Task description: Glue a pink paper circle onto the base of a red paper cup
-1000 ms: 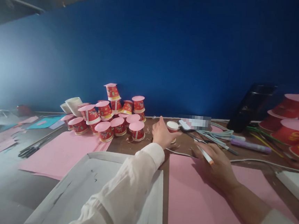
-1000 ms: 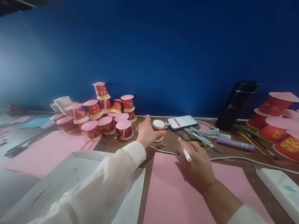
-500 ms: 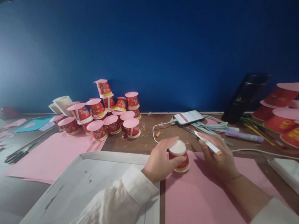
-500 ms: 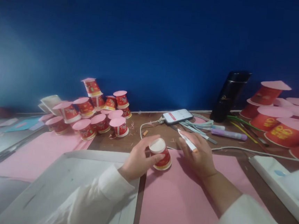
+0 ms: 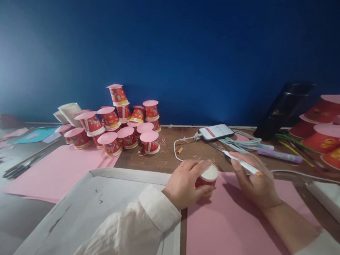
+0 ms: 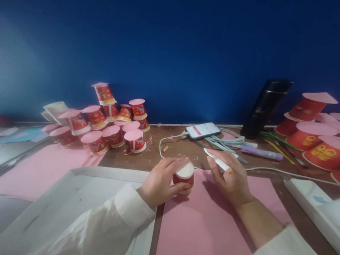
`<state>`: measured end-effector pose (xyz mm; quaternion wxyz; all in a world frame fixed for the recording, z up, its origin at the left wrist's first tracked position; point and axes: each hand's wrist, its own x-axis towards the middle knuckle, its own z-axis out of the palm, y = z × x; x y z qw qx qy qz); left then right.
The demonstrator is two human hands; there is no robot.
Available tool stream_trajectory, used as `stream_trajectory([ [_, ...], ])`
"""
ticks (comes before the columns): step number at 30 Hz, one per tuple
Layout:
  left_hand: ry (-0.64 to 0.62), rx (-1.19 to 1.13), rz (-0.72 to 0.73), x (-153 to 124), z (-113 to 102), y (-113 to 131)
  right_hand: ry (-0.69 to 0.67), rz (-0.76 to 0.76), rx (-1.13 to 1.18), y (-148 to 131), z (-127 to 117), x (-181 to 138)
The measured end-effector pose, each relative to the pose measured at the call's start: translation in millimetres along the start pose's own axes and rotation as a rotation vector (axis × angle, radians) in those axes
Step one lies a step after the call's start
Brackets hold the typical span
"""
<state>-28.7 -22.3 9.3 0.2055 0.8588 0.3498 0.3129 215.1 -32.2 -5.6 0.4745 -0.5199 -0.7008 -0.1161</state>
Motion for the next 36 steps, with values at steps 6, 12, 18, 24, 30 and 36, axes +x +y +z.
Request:
stream_trajectory([
  [6,0.083,-0.224,-0.094,2,-8,-5,0.004,0.012,-0.012,0,-2,1],
  [12,0.216,-0.316,-0.079,6,-17,-11,-0.002,-0.026,-0.023,1,1,1],
  [18,0.082,-0.367,0.073,14,-7,-20,0.019,-0.078,-0.045,8,6,-2],
  [24,-0.048,-0.38,0.118,21,-8,-28,0.018,-0.103,-0.017,13,10,-4],
  [30,-0.098,-0.365,0.104,21,-10,-27,0.007,-0.096,-0.027,9,10,-4],
  [36,-0.106,-0.365,0.081,22,-10,-30,0.016,-0.097,-0.023,8,9,-3],
])
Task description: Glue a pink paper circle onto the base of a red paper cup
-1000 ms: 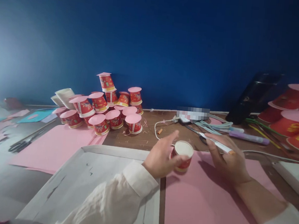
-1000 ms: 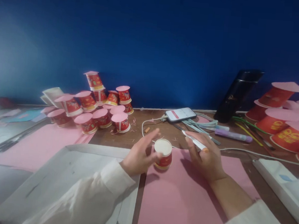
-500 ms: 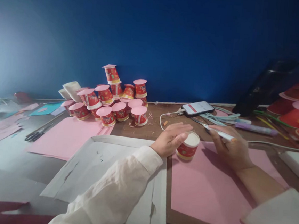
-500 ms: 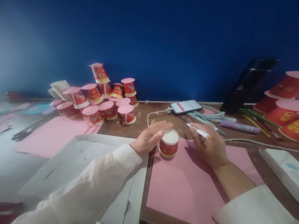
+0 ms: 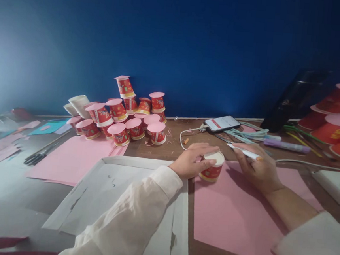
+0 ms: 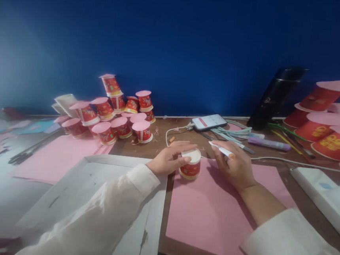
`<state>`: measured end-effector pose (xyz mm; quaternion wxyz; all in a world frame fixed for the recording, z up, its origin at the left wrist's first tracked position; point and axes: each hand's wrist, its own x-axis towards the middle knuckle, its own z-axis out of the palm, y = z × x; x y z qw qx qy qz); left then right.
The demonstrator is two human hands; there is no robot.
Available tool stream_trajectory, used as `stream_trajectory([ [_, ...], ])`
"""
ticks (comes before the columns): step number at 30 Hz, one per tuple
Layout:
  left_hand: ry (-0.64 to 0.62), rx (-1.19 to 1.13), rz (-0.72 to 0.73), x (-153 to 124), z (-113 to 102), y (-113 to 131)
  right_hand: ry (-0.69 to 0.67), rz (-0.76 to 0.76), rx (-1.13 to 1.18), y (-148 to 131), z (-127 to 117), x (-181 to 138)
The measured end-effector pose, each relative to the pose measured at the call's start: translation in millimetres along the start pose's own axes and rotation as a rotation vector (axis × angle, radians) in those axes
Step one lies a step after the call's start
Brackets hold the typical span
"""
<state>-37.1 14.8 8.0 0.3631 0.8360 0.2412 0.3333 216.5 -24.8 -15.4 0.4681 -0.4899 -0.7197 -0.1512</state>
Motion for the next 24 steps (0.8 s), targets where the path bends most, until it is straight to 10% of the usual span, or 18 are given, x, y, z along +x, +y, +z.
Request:
stream_trajectory([
  [24,0.026,0.052,0.085,1,-3,2,-0.352,0.168,0.272,-23,-16,7],
])
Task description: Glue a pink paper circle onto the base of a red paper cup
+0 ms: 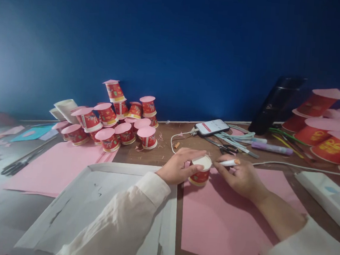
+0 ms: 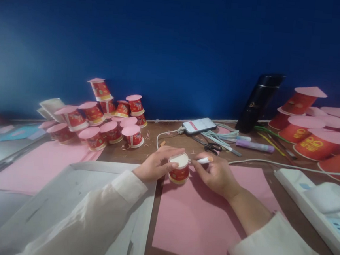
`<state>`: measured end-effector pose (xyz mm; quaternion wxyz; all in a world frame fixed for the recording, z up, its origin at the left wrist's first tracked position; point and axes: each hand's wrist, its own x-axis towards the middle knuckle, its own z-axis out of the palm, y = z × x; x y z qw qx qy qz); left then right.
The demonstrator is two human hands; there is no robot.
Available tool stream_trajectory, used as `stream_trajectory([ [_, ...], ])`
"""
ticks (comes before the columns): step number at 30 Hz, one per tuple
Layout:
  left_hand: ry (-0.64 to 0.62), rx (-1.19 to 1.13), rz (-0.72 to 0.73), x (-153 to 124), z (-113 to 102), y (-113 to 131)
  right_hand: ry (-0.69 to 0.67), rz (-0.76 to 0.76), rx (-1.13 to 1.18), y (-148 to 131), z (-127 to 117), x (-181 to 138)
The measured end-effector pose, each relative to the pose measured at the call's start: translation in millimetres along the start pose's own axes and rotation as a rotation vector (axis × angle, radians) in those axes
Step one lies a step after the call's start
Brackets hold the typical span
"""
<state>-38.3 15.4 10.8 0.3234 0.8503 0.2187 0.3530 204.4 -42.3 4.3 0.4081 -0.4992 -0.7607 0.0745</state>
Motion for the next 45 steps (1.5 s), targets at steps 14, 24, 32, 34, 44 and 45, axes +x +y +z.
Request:
stream_trajectory([
  [14,-0.017,0.042,-0.026,-2,-1,-1,0.02,-0.002,-0.021,6,1,0],
  [24,-0.022,0.051,-0.029,-2,0,-1,0.006,-0.033,-0.02,6,3,-1],
  [32,-0.026,0.051,-0.038,-1,-1,1,-0.05,0.042,0.032,3,0,-1],
  [34,-0.027,0.041,-0.016,-1,-1,2,-0.057,0.039,0.034,3,-1,-2],
  [44,-0.012,0.03,-0.027,-1,1,-1,-0.185,-0.024,-0.071,0,-10,-9],
  [45,-0.012,0.03,-0.028,-1,1,-2,-0.203,-0.026,-0.078,-2,-11,-10],
])
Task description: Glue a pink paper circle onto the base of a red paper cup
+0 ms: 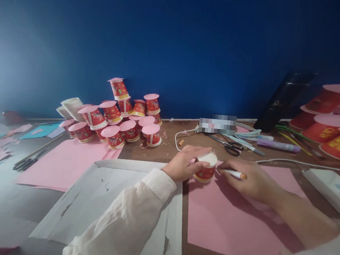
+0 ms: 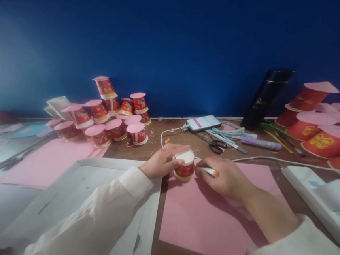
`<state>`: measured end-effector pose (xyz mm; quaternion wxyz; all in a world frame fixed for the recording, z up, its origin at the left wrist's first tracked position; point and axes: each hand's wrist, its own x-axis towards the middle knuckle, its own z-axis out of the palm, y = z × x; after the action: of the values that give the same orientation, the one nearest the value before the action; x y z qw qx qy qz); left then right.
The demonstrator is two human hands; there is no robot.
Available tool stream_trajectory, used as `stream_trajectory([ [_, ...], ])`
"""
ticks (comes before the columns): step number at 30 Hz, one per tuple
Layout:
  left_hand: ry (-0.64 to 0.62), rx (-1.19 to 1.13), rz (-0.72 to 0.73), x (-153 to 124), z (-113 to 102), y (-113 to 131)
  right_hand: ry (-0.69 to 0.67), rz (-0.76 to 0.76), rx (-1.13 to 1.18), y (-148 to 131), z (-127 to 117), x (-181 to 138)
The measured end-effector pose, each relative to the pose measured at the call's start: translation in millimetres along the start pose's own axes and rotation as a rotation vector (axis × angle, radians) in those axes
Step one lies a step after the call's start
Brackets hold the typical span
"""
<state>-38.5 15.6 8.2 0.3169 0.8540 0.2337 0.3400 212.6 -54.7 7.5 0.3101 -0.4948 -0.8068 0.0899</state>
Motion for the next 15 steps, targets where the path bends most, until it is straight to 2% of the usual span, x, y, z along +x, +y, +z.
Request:
stream_trajectory([
  [7,0.0,-0.016,0.016,1,1,-2,-0.03,-0.011,-0.001,-12,-6,-12],
  [15,-0.024,-0.002,-0.005,2,-1,2,-0.055,0.074,0.04,-23,0,-34],
])
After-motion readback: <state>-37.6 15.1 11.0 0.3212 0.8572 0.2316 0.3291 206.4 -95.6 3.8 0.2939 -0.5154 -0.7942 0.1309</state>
